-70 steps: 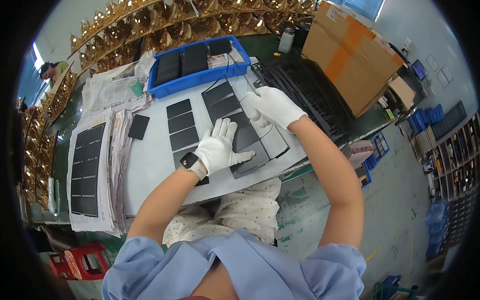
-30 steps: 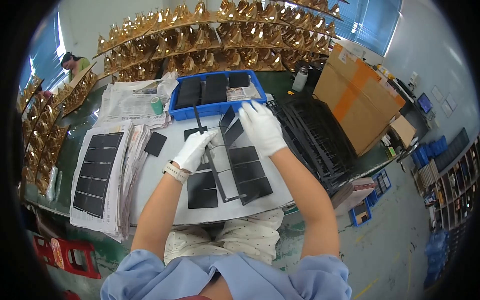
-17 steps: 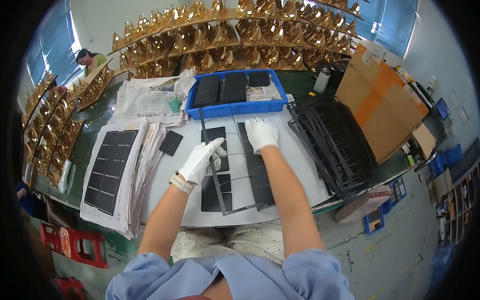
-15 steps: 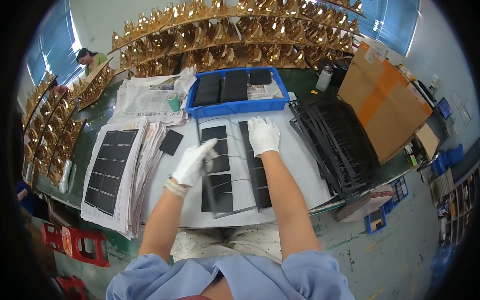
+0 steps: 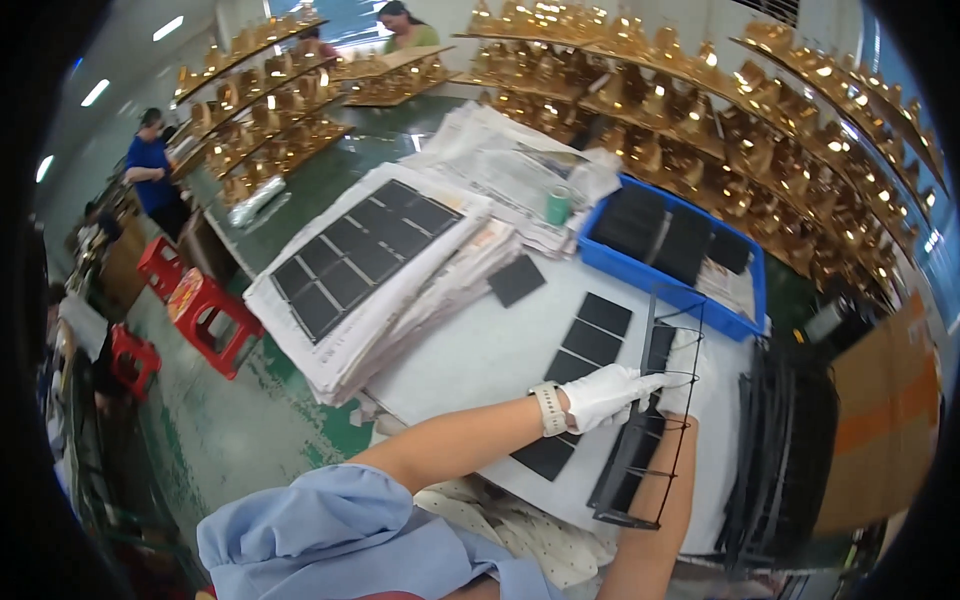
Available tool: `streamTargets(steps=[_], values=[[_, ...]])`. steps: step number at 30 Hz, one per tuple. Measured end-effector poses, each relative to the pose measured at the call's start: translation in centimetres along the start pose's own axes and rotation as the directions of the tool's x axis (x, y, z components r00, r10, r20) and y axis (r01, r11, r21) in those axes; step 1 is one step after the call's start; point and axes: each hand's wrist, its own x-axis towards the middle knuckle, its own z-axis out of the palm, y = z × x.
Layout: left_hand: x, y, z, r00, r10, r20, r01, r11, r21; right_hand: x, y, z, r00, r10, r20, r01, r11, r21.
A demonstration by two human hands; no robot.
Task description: The person sorts and inspects small rectangular black panels by hand at a workbench.
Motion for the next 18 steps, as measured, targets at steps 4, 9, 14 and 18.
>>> streamTargets(steps=[4,9,14,18], values=[[-5.3,-1.7,-9.4,0.986,-0.037,-0.162,0.011,0.987,-0.158,1.5,-4.1,-3.8,0.989,0.046,0.141,-0.015,0.976,-0.215],[-5.6,0.2,-7.7,0.988,-0.099,-0.121,0.07,0.973,-0.22,2.0,-4.9,-4.1,0.991,0.043,0.125,-0.021,0.984,-0.177],[-0.5,0.2,1.0,0.996,0.093,-0.01,-0.092,0.96,-0.264,1.1,0.8,-0.9,0.978,0.067,0.197,-0.066,0.998,-0.013],[-2.6,1.9,-0.4,0.998,0.031,-0.062,-0.049,0.953,-0.299,0.7,1.0,-1.1,0.985,0.046,0.169,-0.023,0.99,-0.137]])
